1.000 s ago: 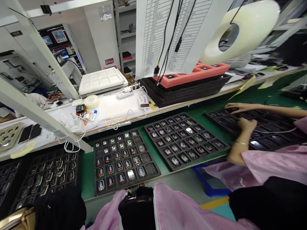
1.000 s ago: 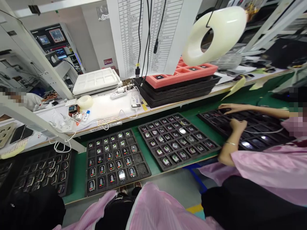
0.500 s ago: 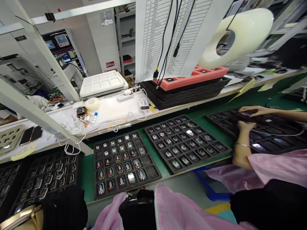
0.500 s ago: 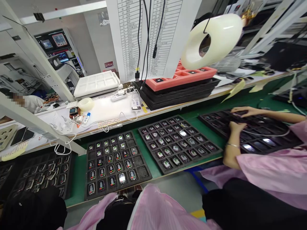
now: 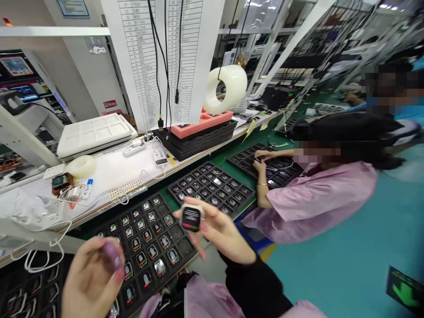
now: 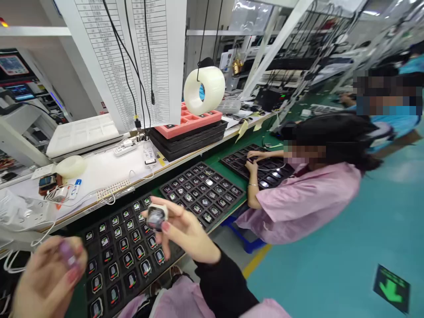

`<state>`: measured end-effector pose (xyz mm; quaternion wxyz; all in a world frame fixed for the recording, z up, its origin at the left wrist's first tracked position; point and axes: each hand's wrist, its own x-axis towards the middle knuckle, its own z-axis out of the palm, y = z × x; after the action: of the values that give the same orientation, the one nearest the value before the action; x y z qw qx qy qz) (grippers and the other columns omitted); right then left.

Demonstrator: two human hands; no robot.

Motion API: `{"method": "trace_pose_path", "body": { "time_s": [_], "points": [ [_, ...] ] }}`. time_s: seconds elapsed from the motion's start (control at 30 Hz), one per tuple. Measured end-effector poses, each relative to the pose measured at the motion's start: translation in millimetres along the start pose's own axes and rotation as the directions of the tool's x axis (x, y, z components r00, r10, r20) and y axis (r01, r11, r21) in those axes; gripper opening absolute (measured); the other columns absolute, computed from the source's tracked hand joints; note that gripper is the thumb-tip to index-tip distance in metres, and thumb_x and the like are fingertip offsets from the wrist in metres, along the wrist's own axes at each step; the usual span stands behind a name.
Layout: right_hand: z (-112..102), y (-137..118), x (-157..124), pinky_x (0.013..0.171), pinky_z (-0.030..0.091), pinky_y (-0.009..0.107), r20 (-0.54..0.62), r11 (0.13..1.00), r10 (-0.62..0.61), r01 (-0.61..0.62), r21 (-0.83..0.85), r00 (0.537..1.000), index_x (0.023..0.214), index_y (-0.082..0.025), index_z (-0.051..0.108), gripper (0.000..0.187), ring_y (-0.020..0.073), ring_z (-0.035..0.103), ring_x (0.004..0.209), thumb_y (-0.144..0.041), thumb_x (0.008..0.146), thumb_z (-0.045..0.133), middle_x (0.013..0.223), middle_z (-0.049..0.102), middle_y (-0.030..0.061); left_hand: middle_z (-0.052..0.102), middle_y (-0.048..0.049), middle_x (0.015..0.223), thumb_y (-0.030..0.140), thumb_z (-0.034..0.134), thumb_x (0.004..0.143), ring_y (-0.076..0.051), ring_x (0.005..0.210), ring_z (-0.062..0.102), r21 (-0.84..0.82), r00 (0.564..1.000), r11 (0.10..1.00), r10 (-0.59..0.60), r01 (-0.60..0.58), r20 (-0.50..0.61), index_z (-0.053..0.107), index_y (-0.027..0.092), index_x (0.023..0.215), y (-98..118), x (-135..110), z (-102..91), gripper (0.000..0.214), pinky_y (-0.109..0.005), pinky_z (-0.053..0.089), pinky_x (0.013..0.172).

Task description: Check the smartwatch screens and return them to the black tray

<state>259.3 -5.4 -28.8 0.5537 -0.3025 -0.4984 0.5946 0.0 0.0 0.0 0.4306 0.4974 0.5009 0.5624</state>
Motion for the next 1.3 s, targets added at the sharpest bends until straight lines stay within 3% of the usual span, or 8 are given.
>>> {"method": "trace_pose_path", "body": {
  "time_s": [0.03,0.13,0.27,0.47,0.77,0.93,1.1,1.3],
  "points": [
    [1.7,6.5,7.0,0.048,0.053,0.025,0.014,0.999,0.006,-0.007,0.042,1.0,0.14,-0.025,0.039,0.06,0.0169,0.059,0.074,-0.049,0.091,0.064,0.128,0.053,0.014,0.065,-0.0054,0.1,0.037,0.085,0.064,-0.02,0.087,0.065,-0.035,0.999,0.999,-0.02,0.021,0.042,0.06,0.026,0.11,-6.7,6.3,7.6,0.054,-0.027,0.058,0.071],
    [8.1,31.3,29.3,0.047,0.051,0.021,0.064,0.989,0.06,-0.068,0.13,0.996,0.135,-0.023,0.043,0.058,0.0151,0.057,0.072,-0.041,0.087,0.07,0.123,0.056,0.014,0.061,-0.0052,0.113,0.033,0.077,0.075,-0.015,0.093,0.064,-0.102,0.985,0.992,-0.059,0.076,0.161,0.055,0.026,0.118,-24.8,19.2,22.5,0.049,-0.021,0.055,0.079],
    [13.9,51.8,50.6,0.051,0.049,0.02,0.106,0.991,0.093,-0.102,0.084,0.99,0.134,-0.023,0.042,0.057,0.0139,0.056,0.072,-0.036,0.086,0.07,0.119,0.058,0.0128,0.059,-0.0057,0.119,0.028,0.072,0.079,-0.016,0.101,0.063,-0.116,0.976,0.993,0.005,0.02,0.217,0.054,0.025,0.117,-38.2,29.9,26.4,0.042,-0.023,0.053,0.088],
    [25.3,52.6,84.9,0.051,0.044,0.022,0.14,0.995,0.093,-0.096,0.014,0.986,0.121,-0.02,0.049,0.049,0.013,0.053,0.064,-0.039,0.082,0.072,0.1,0.061,0.0078,0.059,-0.009,0.124,0.029,0.065,0.086,-0.02,0.111,0.06,-0.149,0.957,0.989,0.038,0.006,0.287,0.05,0.023,0.127,-35.4,43.9,24.1,0.044,-0.031,0.051,0.094],
    [60.1,59.6,129.3,0.041,0.032,0.02,0.114,0.997,0.073,-0.067,-0.049,0.991,0.109,-0.017,0.053,0.052,0.0093,0.043,0.049,-0.051,0.076,0.074,0.071,0.055,-0.0013,0.062,-0.0072,0.115,0.042,0.061,0.086,-0.01,0.064,0.057,-0.047,0.989,0.995,0.092,-0.087,0.116,0.057,0.022,0.119,-21.6,58.5,7.7,0.038,-0.027,0.053,0.065],
    [67.8,57.9,131.1,0.043,0.037,0.02,0.193,0.997,0.068,-0.062,-0.037,0.979,0.113,-0.018,0.051,0.051,0.0112,0.047,0.055,-0.044,0.076,0.073,0.082,0.058,0.0021,0.062,-0.0063,0.117,0.037,0.061,0.087,-0.014,0.078,0.062,-0.063,0.989,0.994,0.099,-0.092,0.114,0.055,0.025,0.122,-21.2,54.3,-3.7,0.037,-0.025,0.051,0.064],
    [70.3,47.6,132.6,0.048,0.042,0.023,0.288,0.998,0.054,-0.039,-0.058,0.956,0.12,-0.016,0.05,0.046,0.013,0.05,0.057,-0.038,0.082,0.065,0.08,0.057,0.0026,0.062,-0.0066,0.114,0.03,0.064,0.085,-0.017,0.095,0.062,-0.066,0.988,0.99,0.133,-0.128,0.08,0.052,0.023,0.122,-18.7,51.5,-6.3,0.039,-0.027,0.051,0.081],
    [71.0,39.2,133.8,0.049,0.043,0.025,0.35,0.999,0.021,-0.007,-0.039,0.937,0.127,-0.018,0.05,0.049,0.0135,0.051,0.059,-0.039,0.085,0.063,0.087,0.06,0.0056,0.063,-0.0053,0.104,0.025,0.069,0.079,-0.013,0.078,0.06,0.117,0.981,0.976,0.19,-0.186,-0.025,0.049,0.023,0.121,-15.9,49.2,-3.3,0.046,-0.022,0.046,0.062]
  ]
}}
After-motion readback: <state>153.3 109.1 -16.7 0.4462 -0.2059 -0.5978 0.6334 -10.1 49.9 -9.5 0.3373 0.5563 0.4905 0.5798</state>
